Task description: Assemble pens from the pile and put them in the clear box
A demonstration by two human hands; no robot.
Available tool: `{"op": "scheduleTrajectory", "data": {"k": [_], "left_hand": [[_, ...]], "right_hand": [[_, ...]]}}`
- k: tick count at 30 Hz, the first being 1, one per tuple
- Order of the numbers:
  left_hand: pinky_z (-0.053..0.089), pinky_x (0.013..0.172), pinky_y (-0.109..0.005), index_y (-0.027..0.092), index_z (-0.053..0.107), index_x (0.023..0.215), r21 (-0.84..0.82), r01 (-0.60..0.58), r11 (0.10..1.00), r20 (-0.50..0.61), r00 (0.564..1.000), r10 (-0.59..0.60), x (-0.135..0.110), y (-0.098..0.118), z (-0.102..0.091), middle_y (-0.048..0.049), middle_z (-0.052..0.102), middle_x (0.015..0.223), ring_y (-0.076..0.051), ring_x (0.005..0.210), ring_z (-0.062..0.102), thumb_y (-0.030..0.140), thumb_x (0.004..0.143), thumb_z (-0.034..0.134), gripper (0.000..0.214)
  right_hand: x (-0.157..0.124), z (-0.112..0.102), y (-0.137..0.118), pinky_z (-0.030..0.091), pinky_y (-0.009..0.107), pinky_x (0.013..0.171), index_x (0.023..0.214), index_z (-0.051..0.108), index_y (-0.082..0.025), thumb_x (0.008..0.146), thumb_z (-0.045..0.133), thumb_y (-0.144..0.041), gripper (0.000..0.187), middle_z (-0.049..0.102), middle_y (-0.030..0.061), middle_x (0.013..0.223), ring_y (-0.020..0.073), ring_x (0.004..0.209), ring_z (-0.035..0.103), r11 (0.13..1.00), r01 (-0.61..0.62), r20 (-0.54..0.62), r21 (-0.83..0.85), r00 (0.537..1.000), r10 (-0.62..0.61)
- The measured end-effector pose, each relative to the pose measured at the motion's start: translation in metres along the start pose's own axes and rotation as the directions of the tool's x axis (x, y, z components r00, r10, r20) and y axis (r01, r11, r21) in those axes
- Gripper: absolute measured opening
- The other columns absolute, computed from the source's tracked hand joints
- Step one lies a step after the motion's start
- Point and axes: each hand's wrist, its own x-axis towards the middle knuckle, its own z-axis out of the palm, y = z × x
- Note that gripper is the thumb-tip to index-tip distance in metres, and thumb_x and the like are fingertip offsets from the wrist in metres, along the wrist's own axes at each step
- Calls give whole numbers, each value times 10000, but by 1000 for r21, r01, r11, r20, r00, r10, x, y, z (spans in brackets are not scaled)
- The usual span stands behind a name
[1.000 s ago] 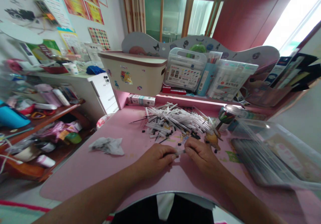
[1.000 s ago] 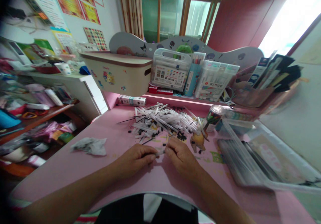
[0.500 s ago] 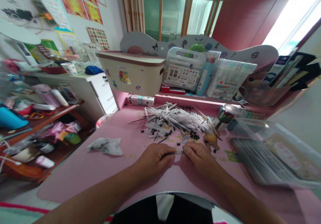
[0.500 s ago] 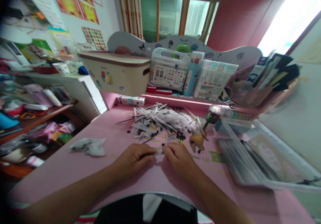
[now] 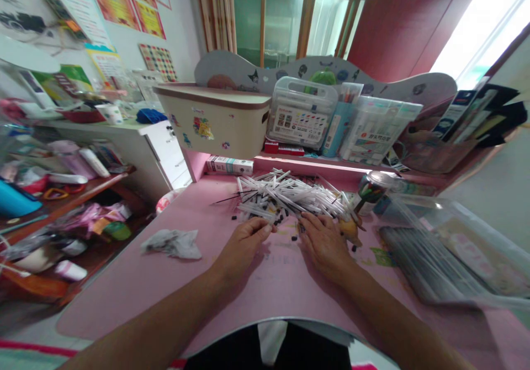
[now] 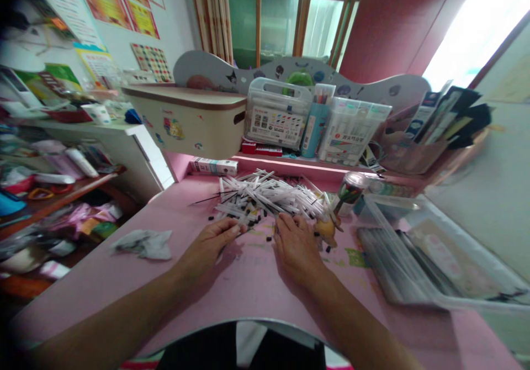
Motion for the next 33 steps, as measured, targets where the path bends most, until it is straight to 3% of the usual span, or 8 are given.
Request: {"op": "scheduleTrajectory", "data": {"k": [4, 10, 17, 24, 26, 28, 31, 33], "left_hand": [[318, 426, -154, 181, 653, 860, -17, -16, 1000, -20, 1000, 15, 6, -2, -5, 50, 514, 650, -56, 474, 444, 405, 745, 720, 261], [343, 421, -157, 155, 669, 807, -51, -44, 998, -26, 999, 42, 8, 2, -6, 54, 500, 595, -57, 445, 445, 369, 710, 730, 243], [331, 406, -139, 137, 673, 795, -130, -12, 991, 22, 1000, 15, 8, 2, -5, 51, 527, 574, -38, 417, 422, 301, 692, 764, 215], [468, 465, -142, 137, 628, 805, -240, 65, 969, 73, 996, -49, 12, 0, -12, 19, 609, 611, -68, 476, 583, 175, 768, 711, 98], [503, 468, -161, 143, 604, 804, -289, 88, 953, 65, 995, -72, 11, 3, -11, 9, 630, 628, -96, 508, 634, 141, 800, 677, 74], [536, 478, -180, 144, 587, 816, -328, 97, 940, 48, 995, -86, 10, 5, -10, -13, 666, 665, -124, 550, 679, 123, 835, 641, 61], [568, 492, -195, 141, 578, 860, -361, 86, 929, 6, 996, -90, 10, 7, -9, -37, 706, 711, -148, 592, 718, 104, 875, 596, 44], [576, 499, -189, 139, 573, 875, -374, 69, 925, -19, 996, -83, 10, 9, -8, -48, 724, 735, -146, 601, 727, 86, 892, 571, 55]], "right_hand": [[0, 1, -2, 305, 454, 1010, 1295, 601, -189, 971, 444, -273, 370, 550, 68, 1417, 283, 1145, 462, 998, 18, 50, -58, 999, -15], [4, -4, -5, 343, 402, 918, 988, 716, -212, 952, 477, -217, 242, 678, 66, 1126, 250, 1013, 510, 1000, -12, 33, -19, 999, 13], [4, -2, -5, 343, 406, 926, 903, 740, -229, 915, 546, -196, 197, 680, 72, 1038, 263, 1014, 506, 999, -20, 21, -29, 1000, 21], [5, -4, 12, 387, 395, 861, 926, 698, -192, 812, 559, -160, 182, 674, 84, 971, 259, 948, 533, 984, -75, -108, 164, 990, 94], [5, -9, 15, 412, 367, 815, 874, 667, -186, 807, 543, -173, 142, 672, 73, 909, 236, 882, 555, 944, -98, -131, 315, 981, 145], [3, -15, 15, 437, 327, 746, 893, 635, -186, 823, 530, -214, 129, 654, 55, 864, 203, 807, 572, 851, -106, -111, 515, 976, 189], [-5, -21, 9, 443, 282, 660, 982, 620, -189, 836, 537, -269, 186, 640, 39, 854, 170, 741, 578, 686, -132, 15, 716, 985, 173], [-10, -24, 2, 440, 272, 649, 993, 630, -191, 841, 544, -283, 198, 639, 34, 844, 160, 732, 579, 637, -170, 100, 752, 984, 144]]}}
